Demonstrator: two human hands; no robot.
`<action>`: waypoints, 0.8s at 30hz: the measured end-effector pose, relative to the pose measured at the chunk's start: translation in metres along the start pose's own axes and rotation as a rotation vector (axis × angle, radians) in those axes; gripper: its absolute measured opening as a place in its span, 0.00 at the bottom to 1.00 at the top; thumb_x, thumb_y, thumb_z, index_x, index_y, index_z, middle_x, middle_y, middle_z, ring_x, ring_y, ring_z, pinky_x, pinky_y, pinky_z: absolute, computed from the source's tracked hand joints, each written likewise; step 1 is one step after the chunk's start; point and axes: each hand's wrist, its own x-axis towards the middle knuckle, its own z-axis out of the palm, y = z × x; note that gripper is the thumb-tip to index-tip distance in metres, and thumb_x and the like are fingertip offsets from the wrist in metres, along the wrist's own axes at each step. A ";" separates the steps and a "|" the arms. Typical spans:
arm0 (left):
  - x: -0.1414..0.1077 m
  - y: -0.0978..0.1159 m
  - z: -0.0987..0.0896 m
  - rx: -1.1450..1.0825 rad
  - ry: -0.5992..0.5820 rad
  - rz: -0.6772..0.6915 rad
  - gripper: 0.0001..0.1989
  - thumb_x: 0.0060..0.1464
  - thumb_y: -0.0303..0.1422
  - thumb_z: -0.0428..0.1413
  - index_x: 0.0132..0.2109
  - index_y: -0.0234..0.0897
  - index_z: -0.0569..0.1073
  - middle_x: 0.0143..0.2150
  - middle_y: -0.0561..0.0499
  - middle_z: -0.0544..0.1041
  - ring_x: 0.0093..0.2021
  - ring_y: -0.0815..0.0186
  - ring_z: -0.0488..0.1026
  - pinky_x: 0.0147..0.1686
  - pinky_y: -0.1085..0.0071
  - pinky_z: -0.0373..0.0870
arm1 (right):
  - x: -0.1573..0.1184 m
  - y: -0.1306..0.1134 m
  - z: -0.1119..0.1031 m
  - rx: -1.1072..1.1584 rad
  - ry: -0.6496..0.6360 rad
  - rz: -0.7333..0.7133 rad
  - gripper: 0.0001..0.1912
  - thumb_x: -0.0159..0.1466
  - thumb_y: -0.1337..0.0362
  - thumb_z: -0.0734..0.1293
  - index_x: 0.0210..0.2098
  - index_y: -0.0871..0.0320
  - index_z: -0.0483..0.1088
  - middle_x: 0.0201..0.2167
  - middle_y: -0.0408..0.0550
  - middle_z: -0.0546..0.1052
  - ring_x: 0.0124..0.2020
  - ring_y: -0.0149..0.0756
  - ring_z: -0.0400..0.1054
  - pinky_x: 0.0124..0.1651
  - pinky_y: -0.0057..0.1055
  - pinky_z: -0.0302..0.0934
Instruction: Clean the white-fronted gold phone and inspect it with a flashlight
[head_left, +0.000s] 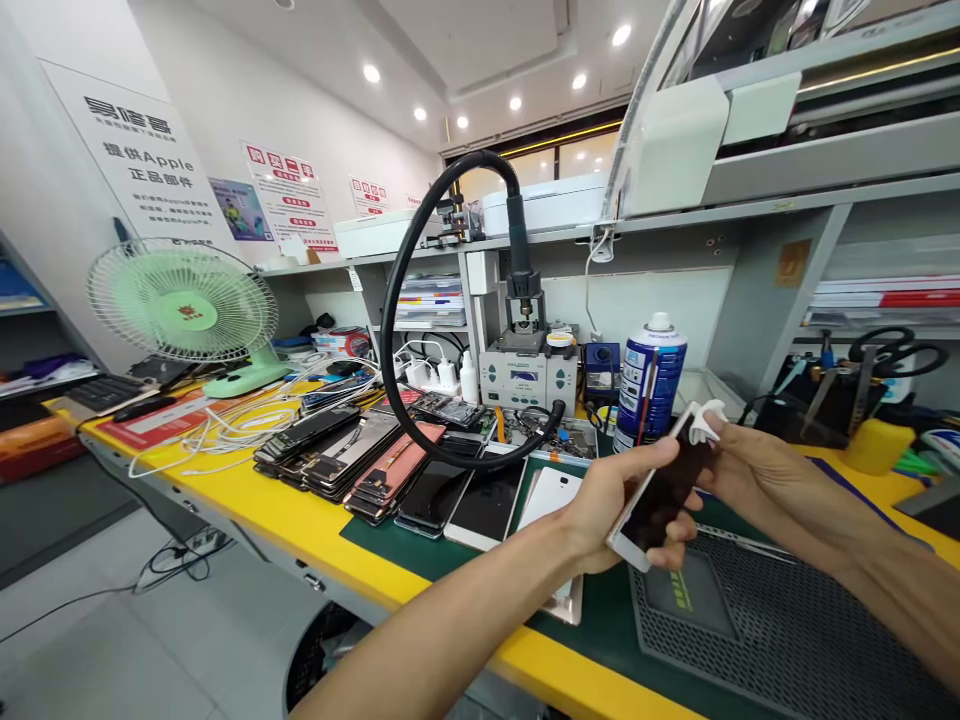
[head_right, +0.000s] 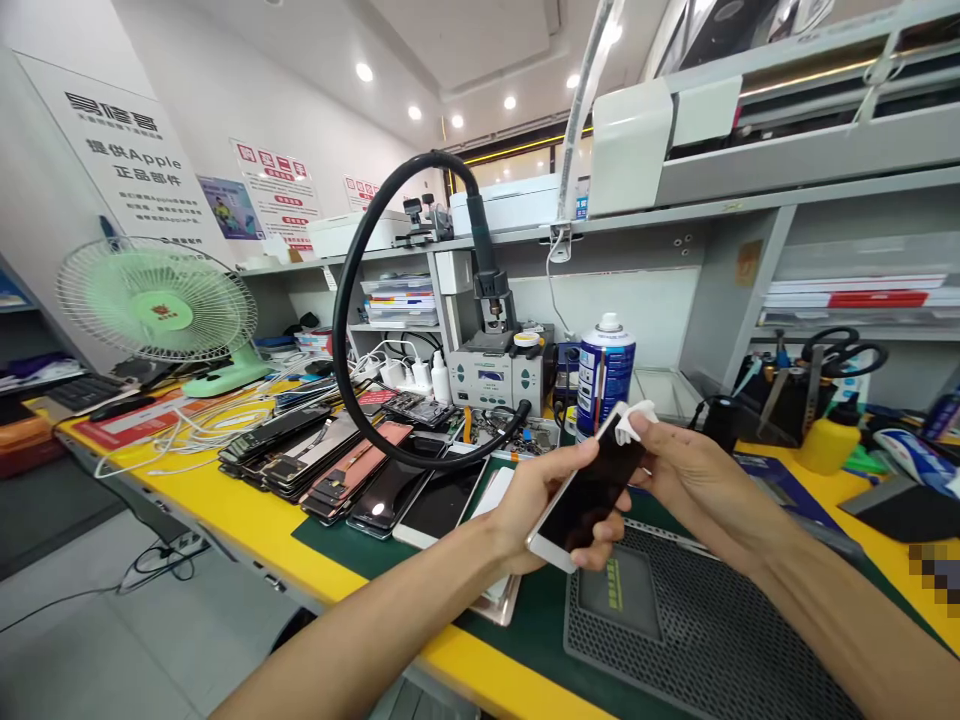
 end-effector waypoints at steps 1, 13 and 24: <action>0.000 0.002 -0.002 -0.039 -0.030 -0.011 0.24 0.52 0.49 0.58 0.40 0.28 0.76 0.33 0.46 0.69 0.24 0.69 0.65 0.16 0.74 0.60 | -0.001 -0.002 0.001 -0.008 -0.005 0.010 0.17 0.61 0.48 0.72 0.30 0.56 0.73 0.26 0.47 0.71 0.27 0.38 0.63 0.31 0.35 0.66; -0.011 0.028 -0.005 -0.019 -0.005 -0.030 0.25 0.64 0.45 0.46 0.51 0.28 0.76 0.44 0.35 0.79 0.36 0.54 0.78 0.35 0.60 0.73 | -0.003 -0.013 -0.001 -0.031 0.016 -0.018 0.15 0.62 0.53 0.73 0.36 0.60 0.77 0.34 0.49 0.75 0.33 0.35 0.67 0.37 0.31 0.66; 0.001 0.008 -0.006 0.006 -0.034 -0.118 0.29 0.66 0.47 0.42 0.49 0.24 0.76 0.45 0.35 0.78 0.39 0.53 0.78 0.38 0.59 0.75 | -0.003 -0.007 0.001 -0.265 0.130 0.024 0.22 0.60 0.46 0.73 0.34 0.61 0.75 0.27 0.46 0.73 0.23 0.30 0.61 0.25 0.28 0.57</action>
